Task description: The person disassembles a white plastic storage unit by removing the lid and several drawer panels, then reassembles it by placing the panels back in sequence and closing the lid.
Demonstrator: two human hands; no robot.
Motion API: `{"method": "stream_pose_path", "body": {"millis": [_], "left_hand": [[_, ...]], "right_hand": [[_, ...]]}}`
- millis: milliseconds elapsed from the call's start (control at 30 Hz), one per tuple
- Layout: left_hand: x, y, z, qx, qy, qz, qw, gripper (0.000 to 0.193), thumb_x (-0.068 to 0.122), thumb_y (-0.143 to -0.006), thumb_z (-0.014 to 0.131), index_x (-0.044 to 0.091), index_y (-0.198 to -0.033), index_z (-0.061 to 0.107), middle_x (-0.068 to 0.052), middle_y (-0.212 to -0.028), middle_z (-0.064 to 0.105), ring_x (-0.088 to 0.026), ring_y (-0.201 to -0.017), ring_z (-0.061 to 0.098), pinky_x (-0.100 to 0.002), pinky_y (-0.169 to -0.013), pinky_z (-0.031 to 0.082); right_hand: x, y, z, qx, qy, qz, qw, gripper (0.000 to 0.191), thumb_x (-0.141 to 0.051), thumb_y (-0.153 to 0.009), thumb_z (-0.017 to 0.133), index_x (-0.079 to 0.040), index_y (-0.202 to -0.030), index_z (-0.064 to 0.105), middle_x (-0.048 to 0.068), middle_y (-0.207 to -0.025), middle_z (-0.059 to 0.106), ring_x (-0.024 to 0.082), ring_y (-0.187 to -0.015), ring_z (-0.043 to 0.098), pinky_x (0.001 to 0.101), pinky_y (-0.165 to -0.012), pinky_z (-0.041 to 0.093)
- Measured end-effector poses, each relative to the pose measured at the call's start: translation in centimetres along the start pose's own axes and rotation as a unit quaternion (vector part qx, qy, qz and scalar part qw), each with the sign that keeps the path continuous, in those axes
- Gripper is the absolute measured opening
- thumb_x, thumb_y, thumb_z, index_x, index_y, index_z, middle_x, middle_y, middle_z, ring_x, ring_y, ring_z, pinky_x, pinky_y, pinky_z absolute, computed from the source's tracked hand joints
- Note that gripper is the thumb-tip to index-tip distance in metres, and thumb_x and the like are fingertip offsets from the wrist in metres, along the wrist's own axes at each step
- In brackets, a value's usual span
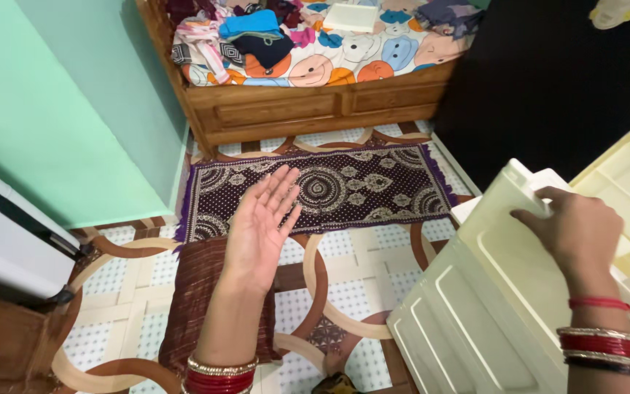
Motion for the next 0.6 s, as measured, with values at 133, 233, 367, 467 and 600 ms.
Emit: {"method": "stream_pose_path", "body": {"millis": [133, 233, 367, 467, 600], "left_hand": [[-0.1, -1.0, 1.8, -0.031, -0.01, 0.008, 0.999, 0.063, 0.041, -0.095, 0.051, 0.007, -0.147, 0.049, -0.008, -0.155, 0.053, -0.021, -0.146, 0.045, -0.04, -0.121, 0.03], [-0.6, -1.7, 3.2, -0.055, -0.016, 0.003, 0.998, 0.062, 0.043, -0.095, 0.052, 0.007, -0.146, 0.05, -0.008, -0.155, 0.053, -0.022, -0.146, 0.045, -0.04, -0.121, 0.029], [-1.9, -2.8, 4.9, -0.089, -0.026, -0.018, 0.996, 0.062, 0.044, -0.095, 0.052, 0.008, -0.145, 0.051, -0.007, -0.156, 0.053, -0.022, -0.147, 0.044, -0.04, -0.122, 0.027], [-3.7, -4.3, 6.0, -0.105, -0.026, -0.025, 0.994, 0.061, 0.045, -0.096, 0.051, 0.008, -0.145, 0.051, -0.007, -0.156, 0.053, -0.022, -0.147, 0.044, -0.042, -0.122, 0.029], [-7.6, -8.2, 7.6, -0.152, -0.054, -0.083, 0.983, 0.063, 0.047, -0.097, 0.048, 0.01, -0.148, 0.051, -0.005, -0.156, 0.053, -0.022, -0.147, 0.043, -0.041, -0.122, 0.027]], "right_hand": [[-0.9, 0.6, -1.2, 0.008, -0.068, -0.047, 0.997, 0.048, -0.05, -0.082, 0.082, -0.019, -0.12, 0.08, 0.009, -0.074, 0.075, 0.025, -0.067, 0.073, 0.0359, -0.071, 0.058], [-1.3, 1.2, -2.0, 0.005, -0.071, -0.066, 0.995, 0.045, -0.045, -0.083, 0.082, -0.017, -0.118, 0.081, 0.012, -0.077, 0.076, 0.027, -0.071, 0.073, 0.0373, -0.075, 0.059], [-1.2, 2.5, -2.8, 0.046, -0.092, -0.1, 0.99, 0.042, -0.042, -0.081, 0.083, -0.015, -0.114, 0.082, 0.013, -0.087, 0.076, 0.028, -0.076, 0.073, 0.0375, -0.078, 0.059], [-0.8, 3.8, -3.0, 0.03, -0.086, -0.094, 0.991, 0.041, -0.042, -0.08, 0.083, -0.016, -0.112, 0.082, 0.011, -0.089, 0.077, 0.027, -0.076, 0.074, 0.0367, -0.078, 0.06], [-0.7, 5.7, -4.6, 0.021, -0.104, -0.092, 0.99, 0.042, -0.042, -0.076, 0.082, -0.016, -0.108, 0.082, 0.01, -0.092, 0.078, 0.026, -0.073, 0.074, 0.0365, -0.075, 0.06]]}}
Point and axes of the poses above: each hand's wrist, its own y-axis away from the middle knuckle, its own z-axis out of the palm, x = y × z, the point moved 4 cm from there along -y, towards the middle knuckle
